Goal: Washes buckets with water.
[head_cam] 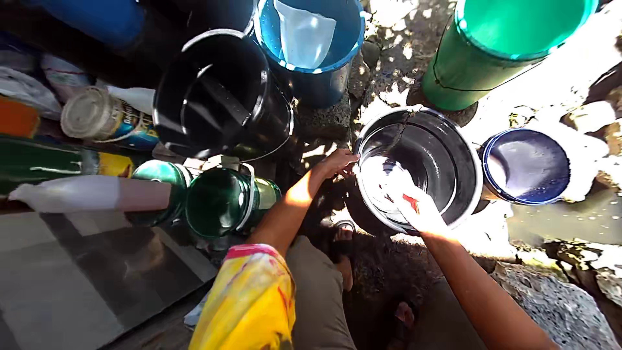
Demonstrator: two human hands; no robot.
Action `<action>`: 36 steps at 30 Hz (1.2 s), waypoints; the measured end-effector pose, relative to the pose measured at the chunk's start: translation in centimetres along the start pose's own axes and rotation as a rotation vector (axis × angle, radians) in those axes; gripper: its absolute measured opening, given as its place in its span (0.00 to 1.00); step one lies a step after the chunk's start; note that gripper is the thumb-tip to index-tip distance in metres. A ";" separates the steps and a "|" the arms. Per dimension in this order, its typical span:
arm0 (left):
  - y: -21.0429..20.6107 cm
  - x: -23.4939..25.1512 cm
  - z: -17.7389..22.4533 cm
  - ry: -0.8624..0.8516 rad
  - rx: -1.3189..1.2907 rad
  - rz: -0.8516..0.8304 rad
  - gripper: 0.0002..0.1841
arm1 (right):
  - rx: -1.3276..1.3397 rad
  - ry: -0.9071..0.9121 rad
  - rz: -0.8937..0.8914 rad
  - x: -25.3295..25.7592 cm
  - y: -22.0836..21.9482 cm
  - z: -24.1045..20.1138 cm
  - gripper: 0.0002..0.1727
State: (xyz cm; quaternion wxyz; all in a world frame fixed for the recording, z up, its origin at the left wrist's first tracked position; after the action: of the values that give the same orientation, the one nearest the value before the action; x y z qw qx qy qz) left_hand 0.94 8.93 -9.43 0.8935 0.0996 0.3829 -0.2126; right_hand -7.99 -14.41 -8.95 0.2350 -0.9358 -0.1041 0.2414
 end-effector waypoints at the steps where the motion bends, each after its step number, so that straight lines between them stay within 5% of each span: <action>1: 0.0 0.3 -0.1 -0.021 -0.016 -0.012 0.21 | -0.115 0.023 -0.001 1.1 -1.2 -0.7 0.18; 7: -1.4 0.5 -0.8 -0.217 -0.095 0.150 0.22 | -1.346 0.387 0.002 2.6 -11.6 -0.2 0.20; 10: -1.0 1.0 -2.7 -0.262 -0.097 0.263 0.22 | -1.585 0.316 0.006 2.2 -11.7 3.3 0.24; 15: -0.8 0.0 -4.3 -0.199 -0.147 0.342 0.24 | -1.621 0.145 -0.061 -4.7 -8.1 6.0 0.18; 16: -0.9 -0.2 -4.6 -0.202 -0.155 0.365 0.24 | -1.618 0.234 -0.035 -5.1 -7.8 6.0 0.18; 20: -1.6 -0.6 -5.3 -0.239 -0.107 0.377 0.24 | -1.379 0.000 -0.052 -0.5 -10.6 5.0 0.22; 23: -2.3 -0.5 -7.3 -0.290 0.042 0.386 0.28 | -1.242 -0.004 -0.012 2.6 -11.2 5.1 0.27; 27: -2.0 -1.3 -6.7 -0.213 0.174 0.434 0.25 | -1.515 -0.192 -0.226 -2.8 -8.6 7.3 0.24; 30: -2.2 -2.1 -5.0 -0.194 0.169 0.451 0.24 | -1.597 -0.171 -0.305 -5.8 -7.2 7.2 0.22; 33: -4.0 -1.4 -6.9 -0.214 0.145 0.421 0.32 | -1.462 -0.249 -0.289 -2.4 -9.4 6.6 0.24; 36: -4.4 -1.2 -4.7 -0.171 0.148 0.382 0.30 | -1.187 -0.133 -0.091 2.1 -10.7 5.6 0.26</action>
State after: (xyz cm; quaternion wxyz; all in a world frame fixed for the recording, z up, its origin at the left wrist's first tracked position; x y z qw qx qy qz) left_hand -4.83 7.02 -11.83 0.9370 0.2172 0.2634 -0.0745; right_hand -9.85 -2.27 -8.90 -0.3250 -0.8845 -0.2755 0.1899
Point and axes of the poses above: each hand's wrist, its own x-axis towards the middle knuckle, its own y-axis out of the back of the hand, z = x × y, the point moved 7 cm from there along x, towards the middle knuckle, and after that the axes turned 7 degrees about -z, right-handed, at the moved point
